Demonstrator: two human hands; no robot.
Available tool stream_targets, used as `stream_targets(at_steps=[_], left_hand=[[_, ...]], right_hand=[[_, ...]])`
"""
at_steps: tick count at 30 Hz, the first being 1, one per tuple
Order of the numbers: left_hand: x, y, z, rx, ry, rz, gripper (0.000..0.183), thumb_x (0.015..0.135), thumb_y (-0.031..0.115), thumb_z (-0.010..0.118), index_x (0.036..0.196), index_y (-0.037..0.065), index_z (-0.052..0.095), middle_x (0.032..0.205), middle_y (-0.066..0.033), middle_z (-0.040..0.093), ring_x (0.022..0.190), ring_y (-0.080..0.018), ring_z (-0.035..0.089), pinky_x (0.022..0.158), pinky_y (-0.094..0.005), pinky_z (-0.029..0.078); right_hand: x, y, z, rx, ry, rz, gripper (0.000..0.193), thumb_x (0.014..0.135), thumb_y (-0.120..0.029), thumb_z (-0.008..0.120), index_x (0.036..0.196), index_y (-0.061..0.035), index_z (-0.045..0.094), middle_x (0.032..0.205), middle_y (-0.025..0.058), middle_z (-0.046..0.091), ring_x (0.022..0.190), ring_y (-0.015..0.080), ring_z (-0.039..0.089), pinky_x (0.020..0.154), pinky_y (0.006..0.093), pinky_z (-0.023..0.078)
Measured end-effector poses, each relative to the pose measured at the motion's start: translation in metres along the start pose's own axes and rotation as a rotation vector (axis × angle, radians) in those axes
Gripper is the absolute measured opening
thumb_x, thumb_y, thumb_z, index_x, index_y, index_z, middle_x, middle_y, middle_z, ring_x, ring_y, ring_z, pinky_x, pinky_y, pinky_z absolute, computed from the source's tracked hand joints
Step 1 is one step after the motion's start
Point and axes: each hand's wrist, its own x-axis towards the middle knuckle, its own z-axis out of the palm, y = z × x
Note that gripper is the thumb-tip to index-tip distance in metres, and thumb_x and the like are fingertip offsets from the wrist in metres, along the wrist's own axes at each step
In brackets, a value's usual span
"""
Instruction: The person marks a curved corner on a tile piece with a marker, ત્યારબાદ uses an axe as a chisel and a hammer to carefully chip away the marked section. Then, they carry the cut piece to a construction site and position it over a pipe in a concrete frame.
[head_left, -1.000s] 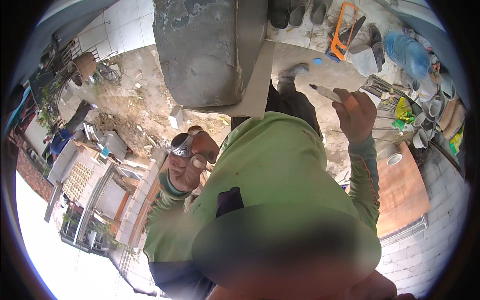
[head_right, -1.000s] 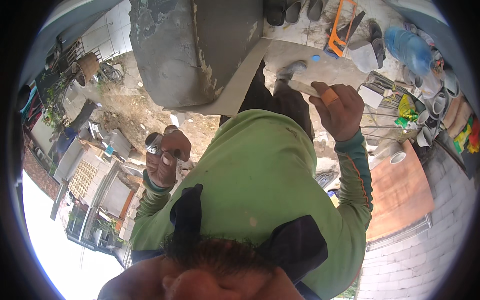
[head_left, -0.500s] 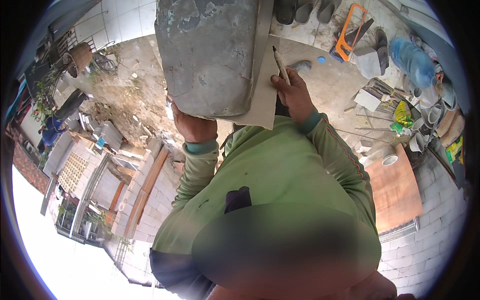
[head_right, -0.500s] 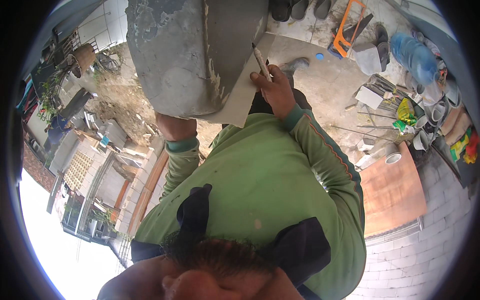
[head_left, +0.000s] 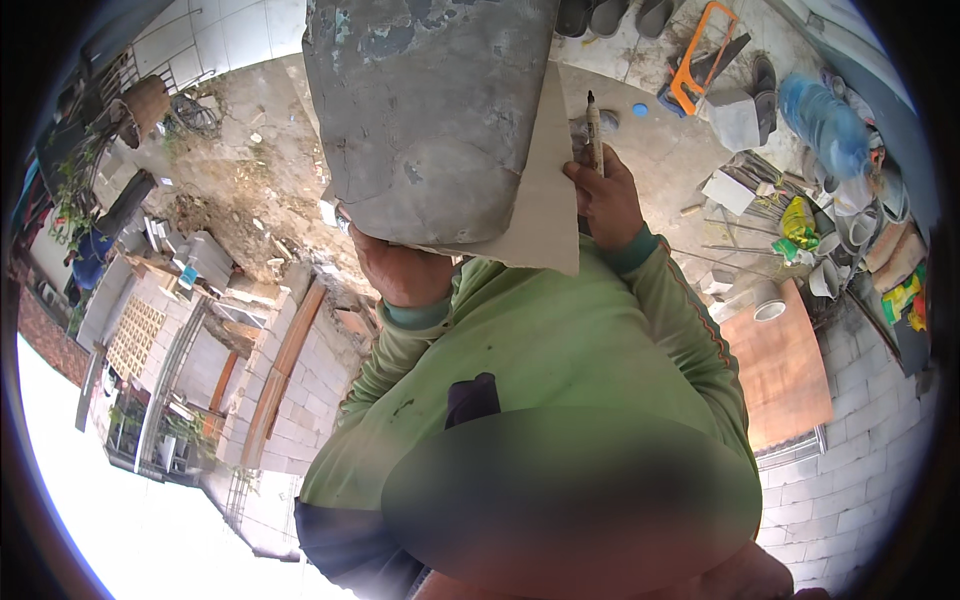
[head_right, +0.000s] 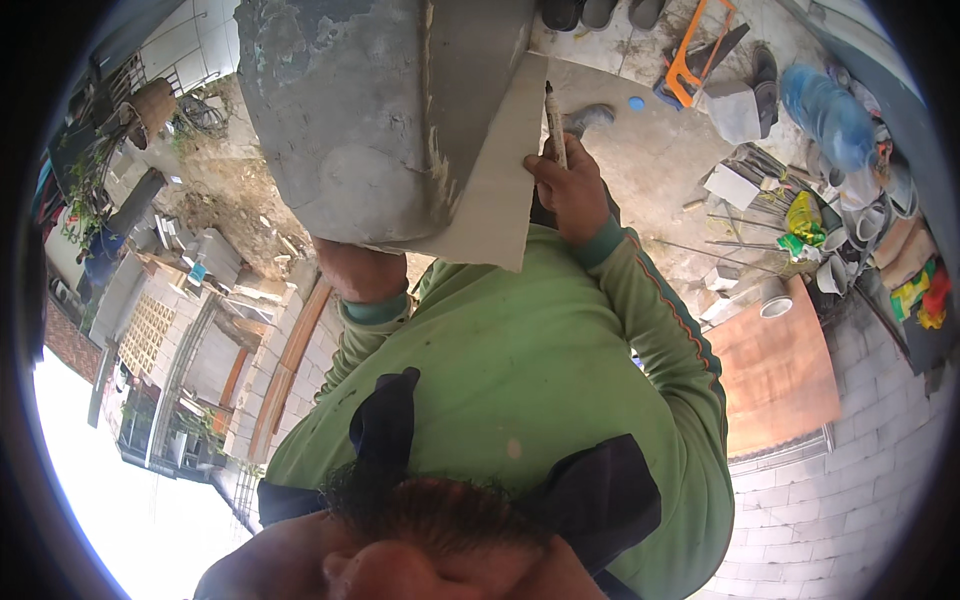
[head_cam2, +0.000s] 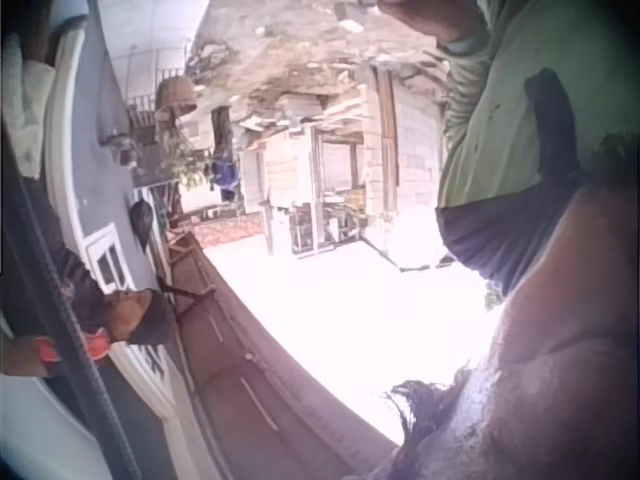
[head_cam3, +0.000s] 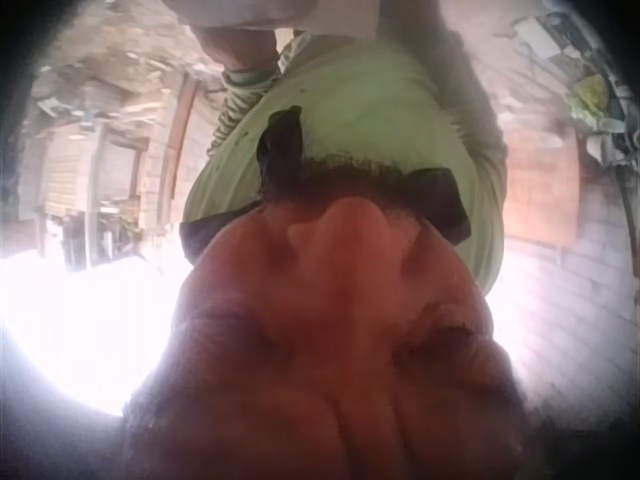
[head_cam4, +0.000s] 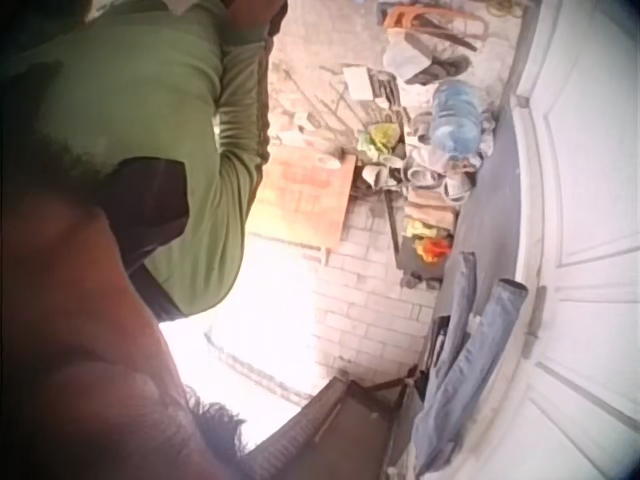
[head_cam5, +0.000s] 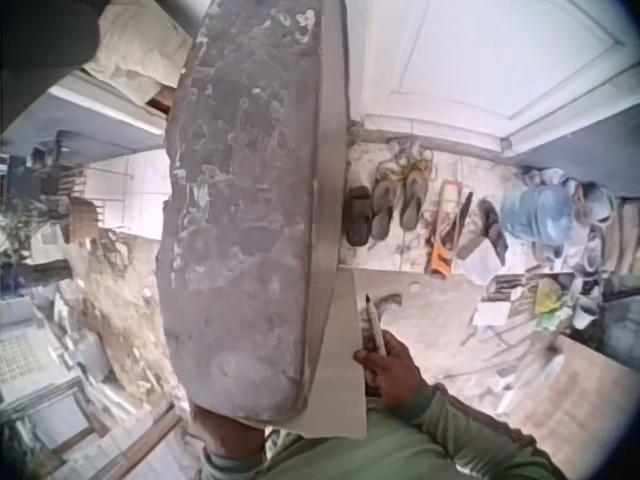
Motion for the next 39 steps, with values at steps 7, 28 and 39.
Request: stream_targets(at_steps=[7, 28, 39], left_hand=[[0.009, 0.0, -0.024, 0.872, -0.168, 0.486, 0.054, 0.094, 0.024, 0.056, 0.14, 0.001, 0.038, 0.137, -0.017, 0.048, 0.123, -0.0274, 0.052, 0.1, -0.0411, 0.046], [-0.014, 0.018, -0.046, 1.064, 0.433, 0.873, 0.05, 0.093, 0.024, 0.054, 0.134, -0.004, 0.045, 0.131, -0.018, 0.054, 0.114, -0.0283, 0.058, 0.092, -0.0416, 0.052], [-0.042, 0.017, -0.049, 1.212, 0.533, 0.939, 0.051, 0.092, 0.027, 0.056, 0.132, -0.004, 0.047, 0.13, -0.018, 0.055, 0.112, -0.028, 0.059, 0.09, -0.0403, 0.051]], right_hand=[[0.019, 0.001, -0.046, -0.122, 0.164, -0.066, 0.021, 0.091, -0.014, 0.058, 0.108, -0.0048, 0.05, 0.07, -0.0005, 0.048, 0.053, 0.0054, 0.038, 0.046, 0.0225, 0.031], [0.494, 0.106, -0.168, -1.338, 0.119, -0.26, 0.032, 0.087, -0.031, 0.058, 0.114, -0.0137, 0.063, 0.113, 0.0166, 0.066, 0.108, 0.0353, 0.062, 0.09, 0.0473, 0.05], [0.578, 0.137, -0.147, -1.363, 0.034, -0.208, 0.032, 0.088, -0.025, 0.058, 0.115, -0.0088, 0.064, 0.113, 0.0184, 0.066, 0.108, 0.036, 0.063, 0.09, 0.0457, 0.051]])
